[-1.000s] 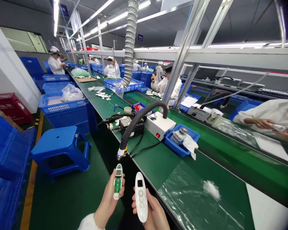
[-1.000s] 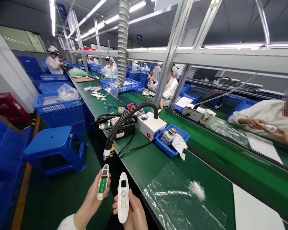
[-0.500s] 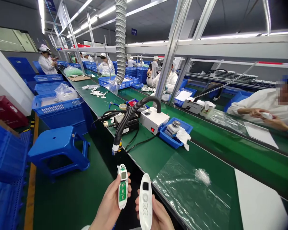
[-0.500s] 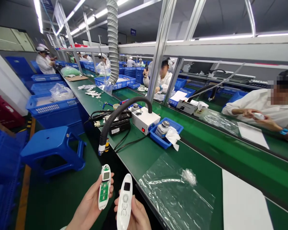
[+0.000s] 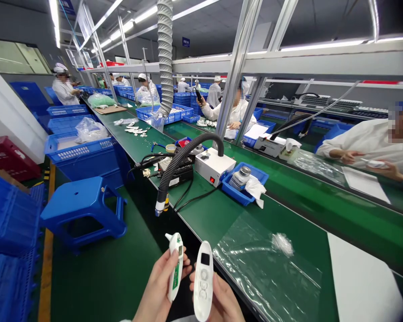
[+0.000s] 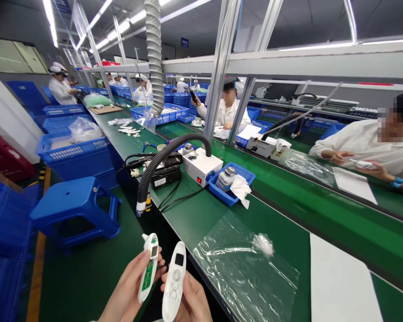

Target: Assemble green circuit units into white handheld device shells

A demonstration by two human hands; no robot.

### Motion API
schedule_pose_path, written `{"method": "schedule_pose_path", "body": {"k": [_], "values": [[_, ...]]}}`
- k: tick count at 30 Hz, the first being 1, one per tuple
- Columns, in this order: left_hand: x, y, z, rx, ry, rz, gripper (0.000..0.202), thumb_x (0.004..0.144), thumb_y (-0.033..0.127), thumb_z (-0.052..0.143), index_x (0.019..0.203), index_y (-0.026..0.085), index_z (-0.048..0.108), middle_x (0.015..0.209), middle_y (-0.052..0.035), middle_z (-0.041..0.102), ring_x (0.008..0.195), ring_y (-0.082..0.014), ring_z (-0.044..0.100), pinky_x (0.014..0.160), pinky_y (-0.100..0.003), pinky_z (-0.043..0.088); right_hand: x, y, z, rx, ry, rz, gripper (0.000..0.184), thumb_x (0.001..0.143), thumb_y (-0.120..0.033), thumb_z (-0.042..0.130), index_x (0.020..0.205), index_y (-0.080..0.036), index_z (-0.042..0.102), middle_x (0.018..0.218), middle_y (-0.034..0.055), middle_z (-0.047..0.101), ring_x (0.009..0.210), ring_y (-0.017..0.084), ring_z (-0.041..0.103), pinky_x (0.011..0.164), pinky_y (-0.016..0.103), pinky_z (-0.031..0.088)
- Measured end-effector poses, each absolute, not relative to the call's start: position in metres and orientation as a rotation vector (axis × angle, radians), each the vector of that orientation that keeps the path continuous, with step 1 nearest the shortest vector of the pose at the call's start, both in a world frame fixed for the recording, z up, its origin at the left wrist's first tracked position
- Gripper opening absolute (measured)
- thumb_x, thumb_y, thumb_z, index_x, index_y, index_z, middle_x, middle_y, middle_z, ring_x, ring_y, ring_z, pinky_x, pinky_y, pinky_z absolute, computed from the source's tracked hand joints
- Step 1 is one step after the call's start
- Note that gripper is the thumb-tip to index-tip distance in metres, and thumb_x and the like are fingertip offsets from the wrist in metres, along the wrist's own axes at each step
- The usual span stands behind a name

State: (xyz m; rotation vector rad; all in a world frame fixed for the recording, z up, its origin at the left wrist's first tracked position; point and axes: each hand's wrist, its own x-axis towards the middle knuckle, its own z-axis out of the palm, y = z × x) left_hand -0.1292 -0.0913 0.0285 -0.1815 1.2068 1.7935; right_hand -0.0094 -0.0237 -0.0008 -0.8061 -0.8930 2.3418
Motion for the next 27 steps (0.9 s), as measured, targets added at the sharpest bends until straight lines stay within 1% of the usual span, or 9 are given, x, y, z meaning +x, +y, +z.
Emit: {"method": "schedule_pose_path", "body": {"k": [3,6,8,10,17,21,24,27], "values": [[-0.117,-0.085,0.031,0.046,1.231,1.766,0.042,0.068,0.041,0.080,0.101,0.019,0.066,0.094,-0.0071,0.071,0.090,-0.0234,0.066,0.081,-0.031,0.054,-0.007,-0.022,0.003,-0.837,-1.055,2.212,0.051,0.067,-0.055,0.077,0.099,-0.016,0.075,0.093,0.0135,0.073,0.085,0.028,0.068,0.082,0.039,0.052],[-0.106,-0.078,0.027,0.248,1.291,1.755,0.042,0.071,0.041,0.078,0.104,0.020,0.064,0.104,-0.0080,0.070,0.102,-0.0250,0.063,0.090,-0.031,0.049,-0.005,-0.022,0.004,-0.926,-1.135,2.003,0.052,0.061,-0.051,0.083,0.100,-0.018,0.075,0.098,0.0132,0.074,0.094,0.032,0.067,0.086,0.040,0.053],[-0.100,-0.073,0.022,0.324,1.317,1.739,0.043,0.073,0.041,0.076,0.107,0.019,0.063,0.109,-0.0096,0.068,0.106,-0.0261,0.061,0.092,-0.031,0.048,-0.003,-0.022,0.005,-0.965,-1.127,1.946,0.051,0.059,-0.050,0.084,0.098,-0.017,0.075,0.099,0.0139,0.074,0.096,0.033,0.067,0.085,0.040,0.054],[-0.095,-0.070,0.017,0.374,1.322,1.708,0.044,0.074,0.041,0.075,0.110,0.019,0.061,0.112,-0.0107,0.067,0.107,-0.0264,0.061,0.091,-0.031,0.047,-0.001,-0.023,0.006,-0.972,-1.103,1.926,0.052,0.058,-0.050,0.085,0.097,-0.017,0.075,0.099,0.0141,0.074,0.096,0.034,0.067,0.084,0.040,0.055],[-0.080,-0.057,0.010,0.429,1.332,1.651,0.044,0.076,0.042,0.073,0.112,0.020,0.060,0.116,-0.0106,0.066,0.109,-0.0254,0.060,0.095,-0.031,0.047,0.013,-0.020,0.009,-0.994,-1.053,1.880,0.052,0.055,-0.049,0.086,0.095,-0.018,0.076,0.096,0.0142,0.074,0.093,0.034,0.068,0.083,0.040,0.056],[-0.071,-0.052,0.010,0.448,1.325,1.626,0.045,0.076,0.041,0.073,0.113,0.019,0.060,0.118,-0.0117,0.065,0.109,-0.0257,0.060,0.095,-0.032,0.047,0.023,-0.016,0.005,-0.981,-1.044,1.850,0.049,0.056,-0.049,0.086,0.092,-0.017,0.076,0.092,0.0141,0.075,0.089,0.033,0.069,0.081,0.040,0.056],[-0.066,-0.049,0.011,0.461,1.296,1.589,0.046,0.075,0.042,0.074,0.113,0.019,0.061,0.116,-0.0122,0.066,0.106,-0.0256,0.061,0.094,-0.033,0.047,0.030,-0.016,-0.001,-0.980,-1.048,1.805,0.047,0.056,-0.049,0.086,0.090,-0.017,0.076,0.092,0.0142,0.075,0.087,0.032,0.069,0.078,0.038,0.056],[-0.062,-0.047,0.013,0.505,1.273,1.511,0.043,0.075,0.044,0.073,0.106,0.018,0.064,0.107,-0.0120,0.070,0.101,-0.0263,0.063,0.091,-0.033,0.048,0.037,-0.014,-0.007,-0.991,-1.083,1.737,0.042,0.059,-0.049,0.084,0.088,-0.018,0.077,0.090,0.0136,0.075,0.082,0.031,0.069,0.074,0.036,0.056]]}}
